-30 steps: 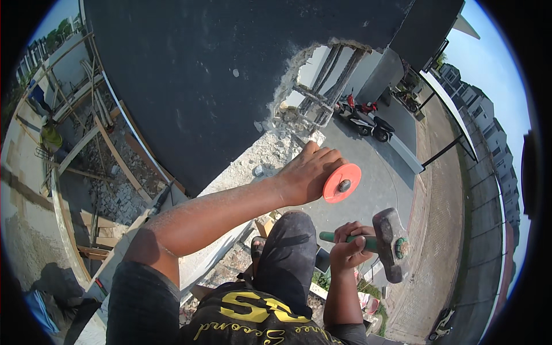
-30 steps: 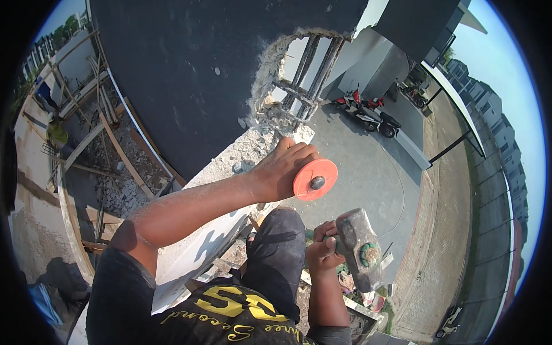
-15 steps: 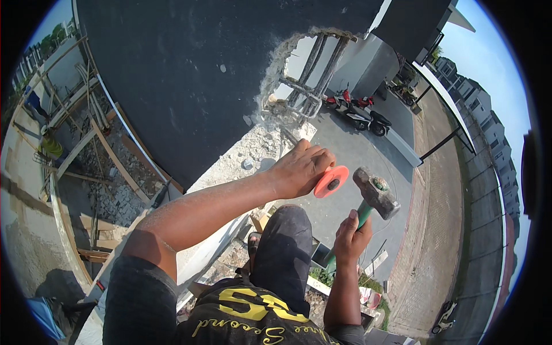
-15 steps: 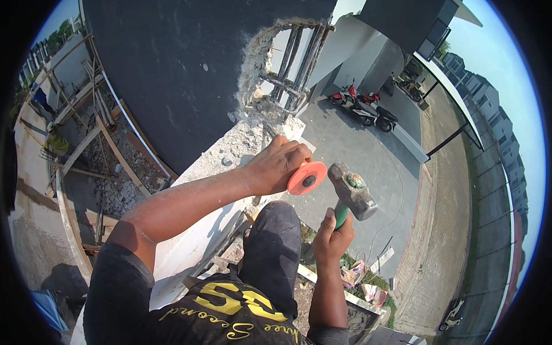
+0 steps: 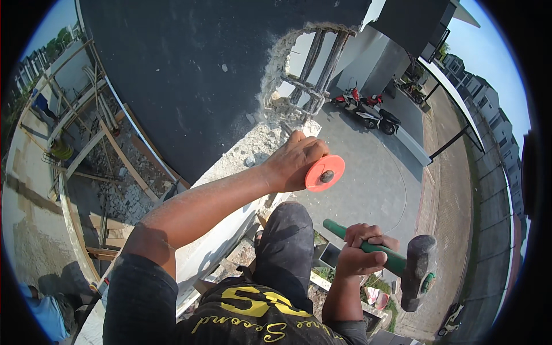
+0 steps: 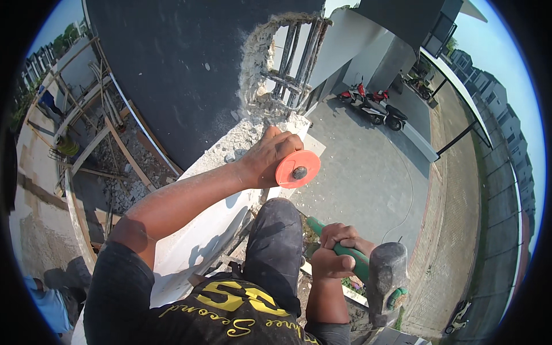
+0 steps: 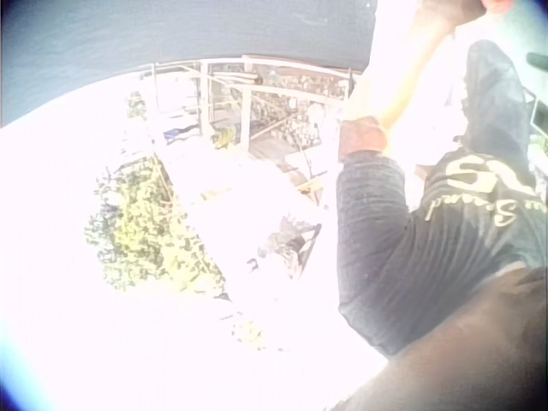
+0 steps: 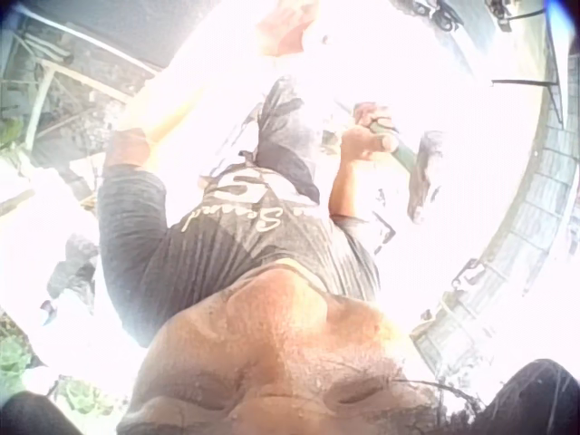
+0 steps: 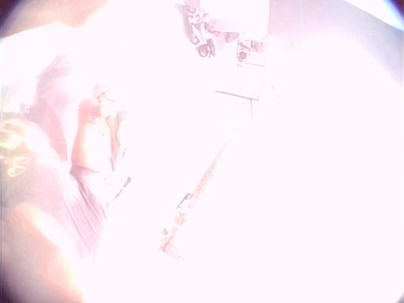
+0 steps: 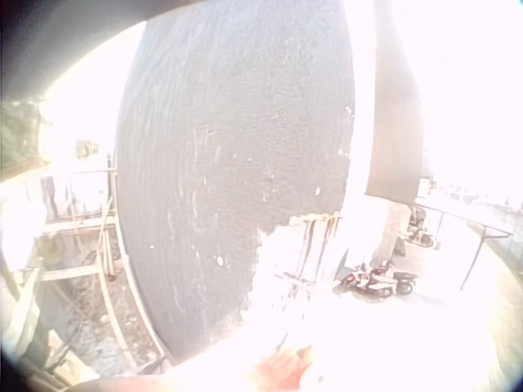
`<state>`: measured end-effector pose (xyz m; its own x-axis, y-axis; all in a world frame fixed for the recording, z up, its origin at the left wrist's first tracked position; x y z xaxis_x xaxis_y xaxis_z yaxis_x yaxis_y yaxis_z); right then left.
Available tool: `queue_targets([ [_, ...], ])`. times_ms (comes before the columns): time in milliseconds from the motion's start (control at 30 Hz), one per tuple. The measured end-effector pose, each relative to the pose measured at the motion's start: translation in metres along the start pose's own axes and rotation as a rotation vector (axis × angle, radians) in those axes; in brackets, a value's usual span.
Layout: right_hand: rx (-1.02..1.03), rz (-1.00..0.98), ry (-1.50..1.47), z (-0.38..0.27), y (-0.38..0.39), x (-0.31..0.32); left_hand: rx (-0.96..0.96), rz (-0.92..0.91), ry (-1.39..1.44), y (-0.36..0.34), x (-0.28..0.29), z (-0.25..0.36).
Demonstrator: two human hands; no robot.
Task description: The person chips away concrete from a wall using a hammer and a chisel.
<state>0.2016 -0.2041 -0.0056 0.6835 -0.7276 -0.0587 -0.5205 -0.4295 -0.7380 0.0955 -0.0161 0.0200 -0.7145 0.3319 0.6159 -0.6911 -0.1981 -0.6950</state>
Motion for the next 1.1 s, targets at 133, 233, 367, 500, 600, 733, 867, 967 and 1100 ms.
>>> queue_targets([
  [133,-0.122,-0.473,0.755,0.046,0.012,-0.033,0.13,-0.036,-0.039,0.012,0.013,-0.026],
  [233,-0.031,-0.382,0.67,0.045,0.029,-0.03,0.106,-0.017,-0.003,0.017,0.02,-0.043],
  [367,-0.026,-0.233,0.383,0.034,0.036,-0.007,-0.01,0.024,-0.007,0.004,0.024,-0.002],
  [500,-0.063,-0.162,0.233,0.013,0.028,-0.004,0.038,-0.096,0.18,0.014,0.01,0.031],
  [600,-0.11,-0.164,0.15,0.003,0.028,0.001,0.048,-0.095,0.207,0.016,0.01,0.034],
  [733,-0.177,-0.098,0.071,-0.012,0.026,0.001,0.01,-0.071,0.222,0.018,0.013,0.028],
  [867,-0.163,-0.053,0.02,-0.027,0.019,0.008,-0.04,-0.093,0.307,0.015,0.005,0.038],
  [967,-0.103,-0.038,0.015,-0.036,0.016,0.012,-0.124,-0.161,0.34,0.011,-0.005,0.045],
  [1100,-0.034,0.024,0.014,-0.055,0.002,0.016,-0.002,-0.066,0.341,0.009,-0.011,0.034],
])
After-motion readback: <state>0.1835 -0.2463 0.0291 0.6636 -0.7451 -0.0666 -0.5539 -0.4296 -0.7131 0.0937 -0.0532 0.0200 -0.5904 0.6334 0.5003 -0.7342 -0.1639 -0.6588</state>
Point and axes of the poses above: each hand's wrist, its own y-axis away from the middle knuckle, its own x-axis out of the back of the hand, z = x × y, the point moved 6 cm from there along -y, towards the middle knuckle, and after that the axes turned 13 degrees about y, right-handed, at the moved point
